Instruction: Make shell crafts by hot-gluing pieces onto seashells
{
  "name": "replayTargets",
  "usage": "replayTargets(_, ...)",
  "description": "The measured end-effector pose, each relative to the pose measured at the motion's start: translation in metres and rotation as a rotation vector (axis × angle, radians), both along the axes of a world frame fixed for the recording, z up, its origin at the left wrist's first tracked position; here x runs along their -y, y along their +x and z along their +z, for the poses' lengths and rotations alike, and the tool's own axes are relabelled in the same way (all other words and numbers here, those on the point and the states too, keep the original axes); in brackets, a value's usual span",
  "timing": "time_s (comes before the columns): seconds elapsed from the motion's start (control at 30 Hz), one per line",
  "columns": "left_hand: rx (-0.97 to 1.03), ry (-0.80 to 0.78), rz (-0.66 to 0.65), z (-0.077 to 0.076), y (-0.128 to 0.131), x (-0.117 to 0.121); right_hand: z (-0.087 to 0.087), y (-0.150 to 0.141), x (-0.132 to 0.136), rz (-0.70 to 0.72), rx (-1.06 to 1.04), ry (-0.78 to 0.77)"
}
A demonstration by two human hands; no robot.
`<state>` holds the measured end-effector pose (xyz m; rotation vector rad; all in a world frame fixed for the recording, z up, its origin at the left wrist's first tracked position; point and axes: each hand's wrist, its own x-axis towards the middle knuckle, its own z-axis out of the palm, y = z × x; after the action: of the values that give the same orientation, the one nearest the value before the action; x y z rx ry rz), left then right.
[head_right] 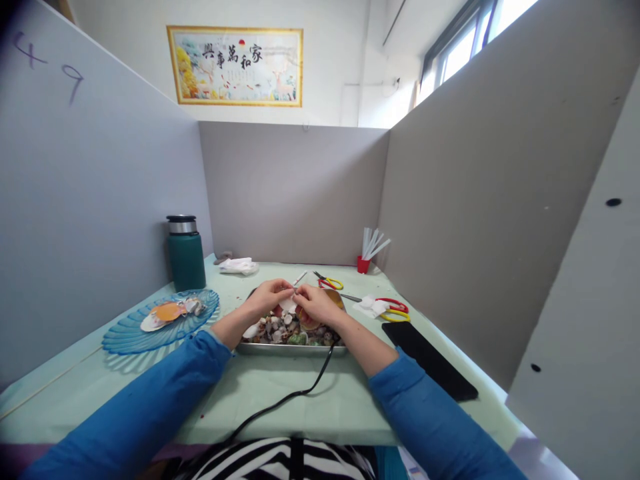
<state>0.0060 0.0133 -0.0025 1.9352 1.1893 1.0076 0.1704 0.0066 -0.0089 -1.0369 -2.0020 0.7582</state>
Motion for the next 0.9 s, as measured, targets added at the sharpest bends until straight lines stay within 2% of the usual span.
replayTargets(0.27, -0.012, -0.035, -0.004, -0.0028, 0.0001, -0.0028, -0.0001, -0.0005, 0.0008, 0.033, -0.002, -0.071)
replayTargets(0.53, -0.039, -0.016, 0.018, -0.0011, 0.0008, -0.0007, -0.0035, -0.0005, -0.0002, 0.013, 0.074, -0.007)
replayTargets(0.9, 0.061, -0.070, -0.030, 0.0008, 0.0029, 0.0011, -0.0018, 0.0008, -0.0019, 0.050, 0.037, -0.114)
